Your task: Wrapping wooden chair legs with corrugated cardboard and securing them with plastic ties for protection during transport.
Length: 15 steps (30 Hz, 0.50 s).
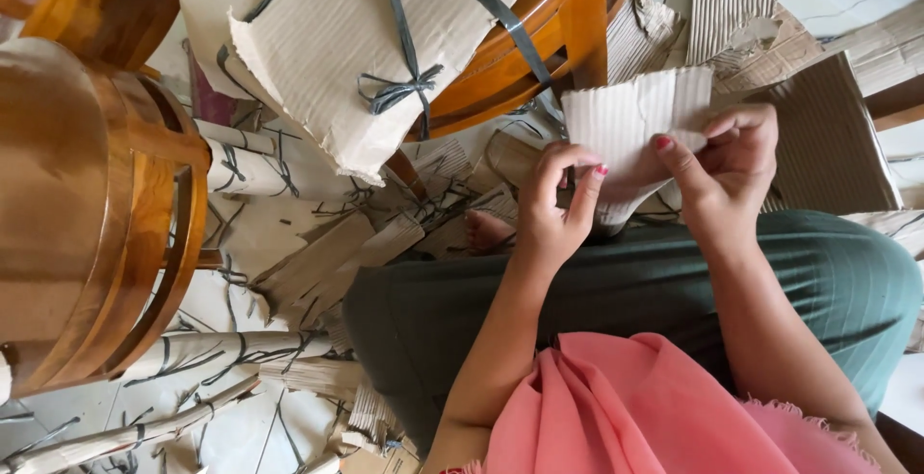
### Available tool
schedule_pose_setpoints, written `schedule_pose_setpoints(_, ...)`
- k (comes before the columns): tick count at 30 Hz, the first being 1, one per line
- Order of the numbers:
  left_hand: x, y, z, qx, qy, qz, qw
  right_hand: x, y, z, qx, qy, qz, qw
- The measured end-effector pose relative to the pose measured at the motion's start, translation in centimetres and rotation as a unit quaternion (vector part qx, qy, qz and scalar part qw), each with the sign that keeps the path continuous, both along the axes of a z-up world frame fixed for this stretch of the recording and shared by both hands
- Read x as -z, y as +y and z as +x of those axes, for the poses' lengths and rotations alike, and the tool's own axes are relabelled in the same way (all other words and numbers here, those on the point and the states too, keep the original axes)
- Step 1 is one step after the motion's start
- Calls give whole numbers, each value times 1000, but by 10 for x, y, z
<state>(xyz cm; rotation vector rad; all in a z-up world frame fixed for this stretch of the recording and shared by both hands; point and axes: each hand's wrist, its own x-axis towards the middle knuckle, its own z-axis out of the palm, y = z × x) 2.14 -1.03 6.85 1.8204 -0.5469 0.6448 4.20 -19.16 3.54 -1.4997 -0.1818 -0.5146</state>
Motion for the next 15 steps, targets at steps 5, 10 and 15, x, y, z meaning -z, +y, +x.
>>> schedule_pose_setpoints(5, -9, 13, -7, 36, 60, 70, 995, -23, -12, -9, -107, -56, -77, 990)
schedule_pose_setpoints(10, -14, 22, -15, 58, 109, 87, 988, -53, -22, -16, -160, -12, -178, 971)
schedule_pose_setpoints(15, -23, 20, -16, 18, 99, 139, 985, -65, -26, -22, -84, -109, -331, 934)
